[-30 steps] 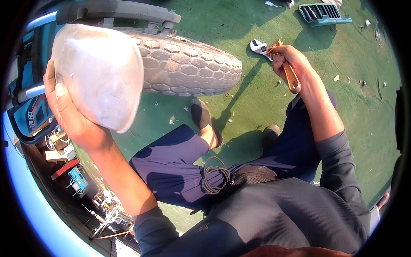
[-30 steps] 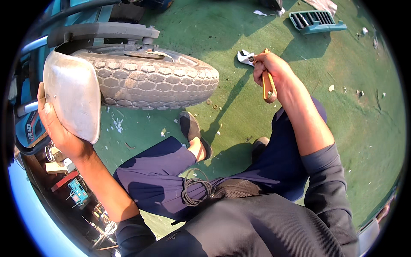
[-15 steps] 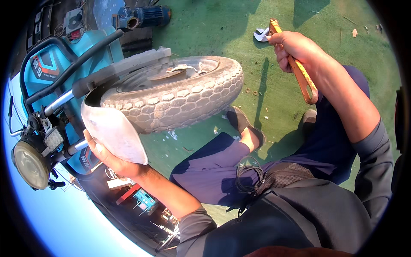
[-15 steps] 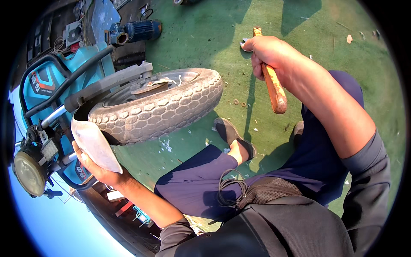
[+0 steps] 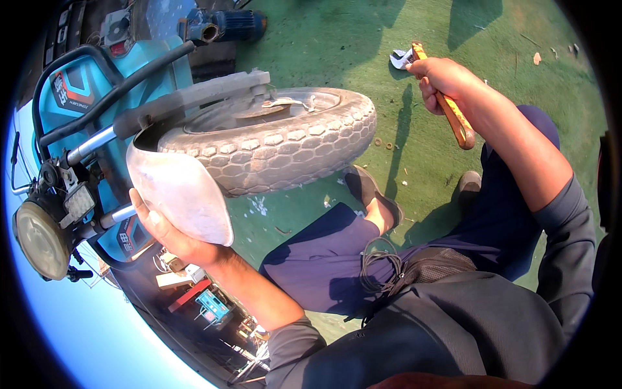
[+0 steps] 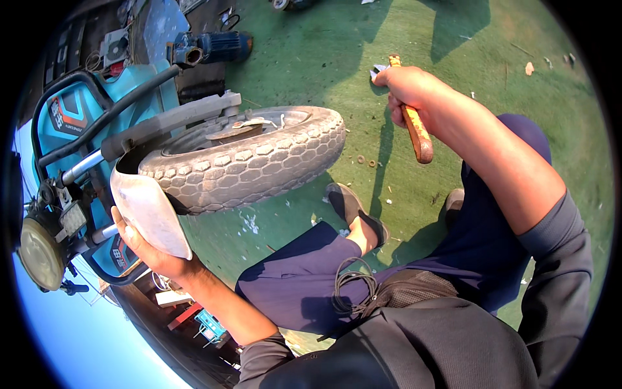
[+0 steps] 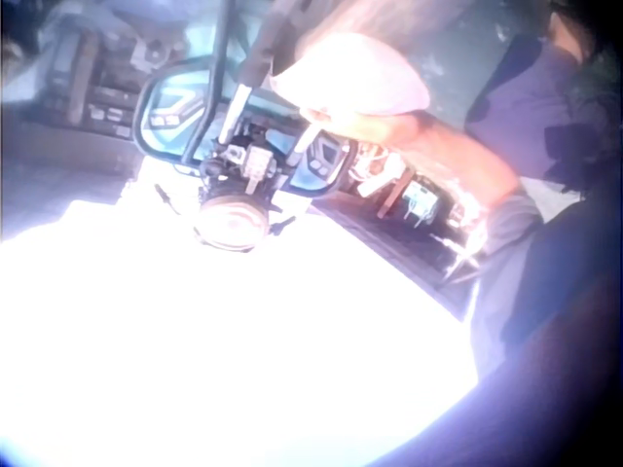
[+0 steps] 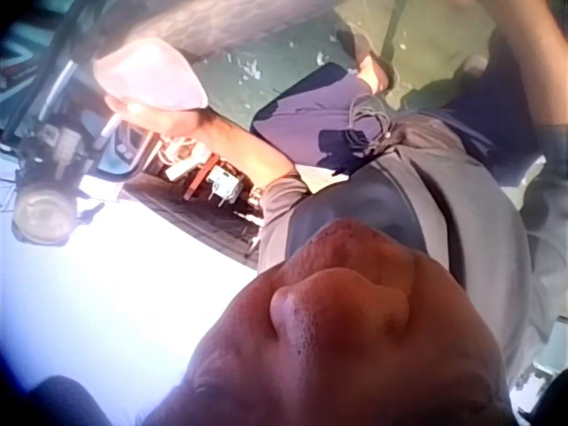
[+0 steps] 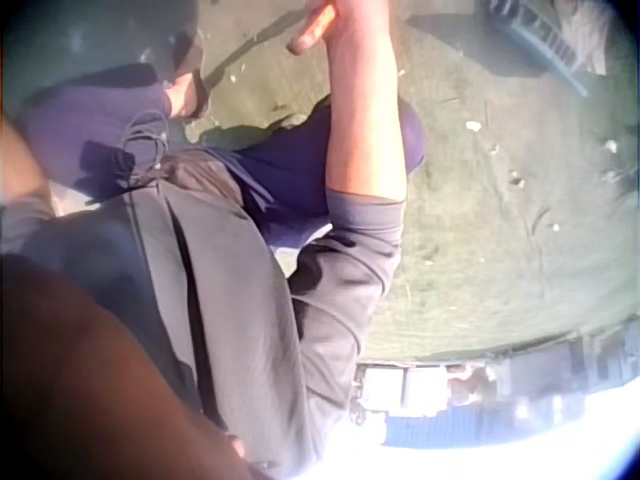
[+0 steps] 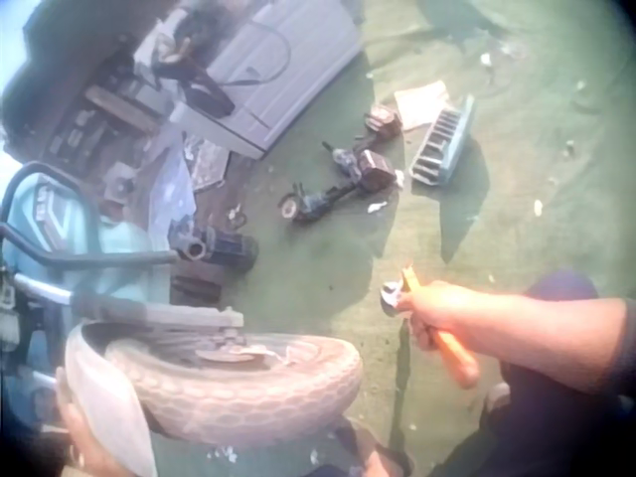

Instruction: The person uses a cordless impact wrench and a pipe wrench to remove and reattach the front wheel of a blue three-wheeled vehicle. They loosen and tighten the axle nut, remove the wheel, then reinstall it and secure it again.

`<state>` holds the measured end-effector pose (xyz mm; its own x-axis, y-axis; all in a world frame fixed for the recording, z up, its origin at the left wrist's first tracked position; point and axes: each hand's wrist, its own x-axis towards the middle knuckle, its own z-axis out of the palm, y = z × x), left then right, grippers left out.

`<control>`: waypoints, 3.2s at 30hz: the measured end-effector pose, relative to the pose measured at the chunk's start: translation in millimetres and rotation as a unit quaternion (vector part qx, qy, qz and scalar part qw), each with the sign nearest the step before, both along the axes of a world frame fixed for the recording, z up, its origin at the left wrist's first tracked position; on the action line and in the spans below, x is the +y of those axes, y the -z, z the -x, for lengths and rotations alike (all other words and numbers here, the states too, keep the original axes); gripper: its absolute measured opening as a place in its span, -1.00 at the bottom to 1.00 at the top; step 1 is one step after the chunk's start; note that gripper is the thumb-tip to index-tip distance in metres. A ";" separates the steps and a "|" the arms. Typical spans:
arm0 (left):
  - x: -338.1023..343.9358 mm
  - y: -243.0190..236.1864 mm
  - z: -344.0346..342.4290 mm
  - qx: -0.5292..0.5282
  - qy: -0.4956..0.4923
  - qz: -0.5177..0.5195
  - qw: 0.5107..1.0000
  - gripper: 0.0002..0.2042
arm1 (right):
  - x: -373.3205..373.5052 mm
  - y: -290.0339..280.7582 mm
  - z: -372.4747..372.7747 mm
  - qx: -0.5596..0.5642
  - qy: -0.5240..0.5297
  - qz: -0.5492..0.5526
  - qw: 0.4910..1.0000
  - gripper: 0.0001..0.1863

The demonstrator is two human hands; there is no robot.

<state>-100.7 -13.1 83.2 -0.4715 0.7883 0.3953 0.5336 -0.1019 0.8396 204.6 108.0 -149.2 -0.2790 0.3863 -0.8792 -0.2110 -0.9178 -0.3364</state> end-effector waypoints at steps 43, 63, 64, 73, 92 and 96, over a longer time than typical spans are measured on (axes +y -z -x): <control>7.6 1.4 -3.1 -0.004 -0.005 -0.008 1.000 -0.41 | 11.0 17.5 3.8 -0.010 -0.039 0.001 0.999 -0.72; 10.0 1.9 -5.2 -0.001 -0.022 -0.017 1.000 -0.42 | 9.3 18.0 8.5 -0.160 -0.332 -0.206 0.907 -0.52; 9.9 1.5 -4.8 0.000 -0.021 -0.017 1.000 -0.42 | 8.5 19.0 7.7 -0.178 -0.343 -0.230 0.893 -0.52; 10.4 2.4 -7.7 -0.006 -0.022 -0.015 1.000 -0.41 | -1.3 36.1 7.0 -0.293 -0.439 -0.407 0.746 -0.58; 9.0 4.1 -1.9 0.015 -0.009 -0.026 1.000 -0.43 | 5.1 21.8 17.7 -0.270 -0.551 -0.343 0.712 -0.41; 9.3 3.7 -1.9 -0.003 0.002 -0.027 1.000 -0.44 | 2.2 33.4 15.6 -0.284 -0.539 -0.383 0.695 -0.46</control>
<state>-98.8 -3.8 79.5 -0.4707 0.7681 0.4341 0.5286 -0.1485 0.8358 189.0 110.2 -182.7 -0.4605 0.6373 -0.6179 0.8263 0.0536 -0.5606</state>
